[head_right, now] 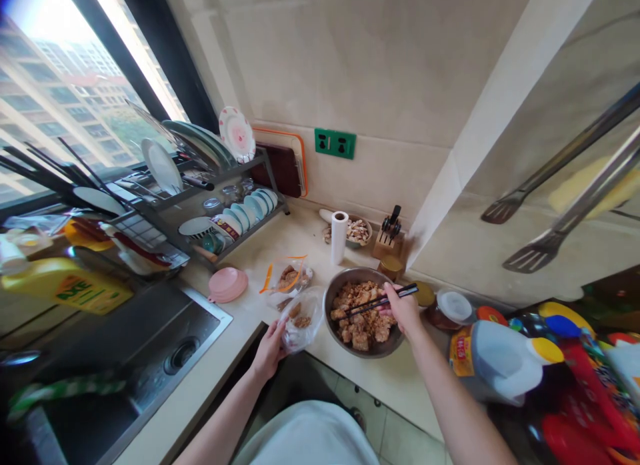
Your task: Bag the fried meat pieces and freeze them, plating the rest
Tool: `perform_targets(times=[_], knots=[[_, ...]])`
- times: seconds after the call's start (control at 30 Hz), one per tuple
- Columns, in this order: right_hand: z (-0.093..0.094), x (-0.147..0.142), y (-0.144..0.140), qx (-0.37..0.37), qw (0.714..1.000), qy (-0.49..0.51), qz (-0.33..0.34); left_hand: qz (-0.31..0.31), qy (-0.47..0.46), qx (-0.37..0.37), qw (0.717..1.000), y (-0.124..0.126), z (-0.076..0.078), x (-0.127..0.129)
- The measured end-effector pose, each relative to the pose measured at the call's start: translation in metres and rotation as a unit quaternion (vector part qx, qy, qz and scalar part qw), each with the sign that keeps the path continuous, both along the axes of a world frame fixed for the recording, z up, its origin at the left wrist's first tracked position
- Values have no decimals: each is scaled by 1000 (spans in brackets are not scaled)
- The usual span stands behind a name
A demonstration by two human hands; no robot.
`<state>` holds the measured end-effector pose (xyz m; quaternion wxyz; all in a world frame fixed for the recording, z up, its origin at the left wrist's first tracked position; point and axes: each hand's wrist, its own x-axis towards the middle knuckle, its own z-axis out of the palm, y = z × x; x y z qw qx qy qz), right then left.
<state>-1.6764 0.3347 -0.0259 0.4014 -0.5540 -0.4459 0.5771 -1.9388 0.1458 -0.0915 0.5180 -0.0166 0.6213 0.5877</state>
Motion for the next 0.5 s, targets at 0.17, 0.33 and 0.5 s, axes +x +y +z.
perform_targets(times=[0.17, 0.33, 0.5], knots=[[-1, 23, -10, 11, 999, 18, -33, -18, 23, 8, 1000, 0, 1, 0], [4, 39, -21, 19, 994, 60, -89, -15, 13, 22, 1000, -1, 0, -2], [18, -10, -49, 123, 991, 44, -14, -3, -3, 33, 999, -2, -4, -10]])
